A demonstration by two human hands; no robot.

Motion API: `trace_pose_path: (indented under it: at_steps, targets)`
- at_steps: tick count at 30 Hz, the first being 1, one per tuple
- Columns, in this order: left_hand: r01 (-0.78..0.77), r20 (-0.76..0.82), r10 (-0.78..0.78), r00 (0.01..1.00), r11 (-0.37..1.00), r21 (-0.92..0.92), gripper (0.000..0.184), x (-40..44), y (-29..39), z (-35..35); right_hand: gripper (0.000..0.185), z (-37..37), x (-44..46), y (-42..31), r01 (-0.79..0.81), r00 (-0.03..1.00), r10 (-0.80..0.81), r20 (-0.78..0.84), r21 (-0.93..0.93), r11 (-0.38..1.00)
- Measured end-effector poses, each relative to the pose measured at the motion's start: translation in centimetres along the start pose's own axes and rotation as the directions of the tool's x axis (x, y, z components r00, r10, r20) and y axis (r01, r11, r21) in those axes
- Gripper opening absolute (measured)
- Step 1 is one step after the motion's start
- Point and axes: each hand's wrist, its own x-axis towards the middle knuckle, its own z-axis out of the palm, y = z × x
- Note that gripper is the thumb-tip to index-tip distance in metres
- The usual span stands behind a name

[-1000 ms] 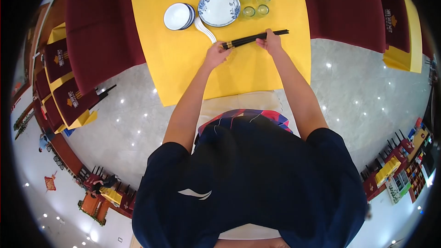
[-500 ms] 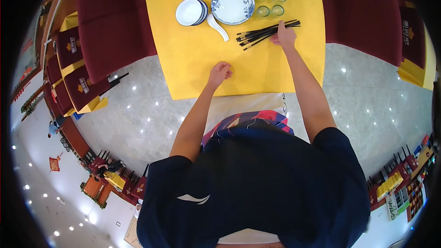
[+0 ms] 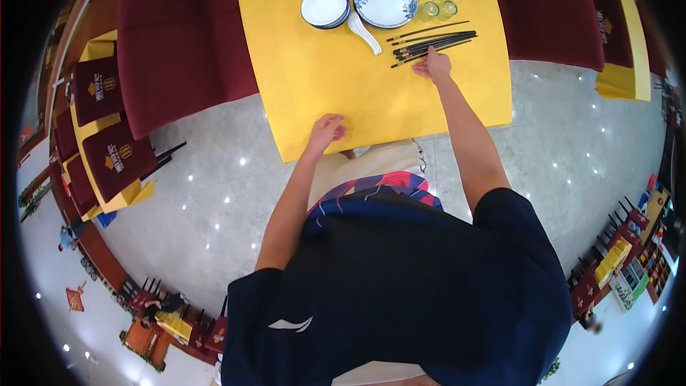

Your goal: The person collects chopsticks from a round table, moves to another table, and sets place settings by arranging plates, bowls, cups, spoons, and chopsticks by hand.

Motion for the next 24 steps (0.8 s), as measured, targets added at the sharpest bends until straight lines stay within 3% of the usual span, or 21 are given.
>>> trace_pose_path:
  at_steps: [2, 4, 6, 8, 10, 12, 14, 17, 20, 22, 24]
  targets:
    - [-0.036, -0.039, 0.035, 0.999, 0.999, -0.032, 0.029, -1.9, -1.3, -4.5, 0.043, 1.1, 0.9, 0.8, 0.167, 0.985, -0.156, -0.069, 0.187, 0.968]
    - [-0.029, -0.116, 0.02, 0.993, 0.996, -0.081, 0.029, -4.1, -3.4, -8.7, 0.038, 1.8, -0.4, 0.9, 0.21, 0.975, -0.195, -0.11, 0.143, 0.967]
    - [-0.004, -0.183, -0.022, 0.983, 0.99, -0.14, 0.03, -6.3, -5.7, -12.3, 0.035, 2.4, -1.9, 0.6, 0.143, 0.969, -0.146, -0.2, -0.03, 0.989]
    - [0.033, -0.22, -0.09, 0.971, 0.967, -0.251, 0.031, -8.0, -8.6, -15.5, 0.033, 3.2, -3.1, 0.9, 0.14, 0.968, -0.131, -0.215, 0.024, 0.99]
    - [0.064, -0.222, -0.144, 0.964, 0.941, -0.334, 0.032, -9.0, -11.7, -18.0, 0.034, 4.7, -5.6, 0.8, 0.163, 0.983, -0.166, -0.079, -0.048, 0.985]
    - [0.091, -0.211, -0.28, 0.937, 0.775, -0.626, 0.033, -9.5, -14.7, -19.4, 0.035, 5.8, -6.1, 0.0, 0.181, 0.982, -0.184, -0.047, -0.052, 0.982]
    - [0.064, -0.255, -0.319, 0.913, 0.728, -0.683, 0.034, -10.2, -16.1, -19.1, 0.036, 6.9, -5.9, -1.7, 0.184, 0.982, -0.185, 0.039, 0.024, 0.983]
    - [0.005, -0.296, -0.391, 0.872, 0.611, -0.792, 0.038, -10.9, -16.8, -18.4, 0.04, 8.3, -3.0, -3.3, 0.158, 0.987, -0.161, 0.029, 0.084, 0.984]
    - [-0.017, -0.326, -0.406, 0.854, 0.604, -0.797, 0.038, -12.4, -13.1, -16.1, 0.044, 9.5, -1.0, -4.3, 0.085, 0.996, -0.084, -0.008, 0.075, 0.994]
    - [-0.011, -0.315, -0.28, 0.907, 0.732, -0.681, 0.037, -13.6, -9.5, -15.3, 0.047, 10.1, -0.6, -4.4, 0.15, 0.984, -0.158, -0.088, -0.092, 0.984]
    - [-0.032, -0.338, -0.219, 0.915, 0.797, -0.603, 0.038, -14.9, -6.8, -15.1, 0.048, 10.4, -0.6, -3.9, 0.182, 0.978, -0.191, -0.084, -0.098, 0.978]
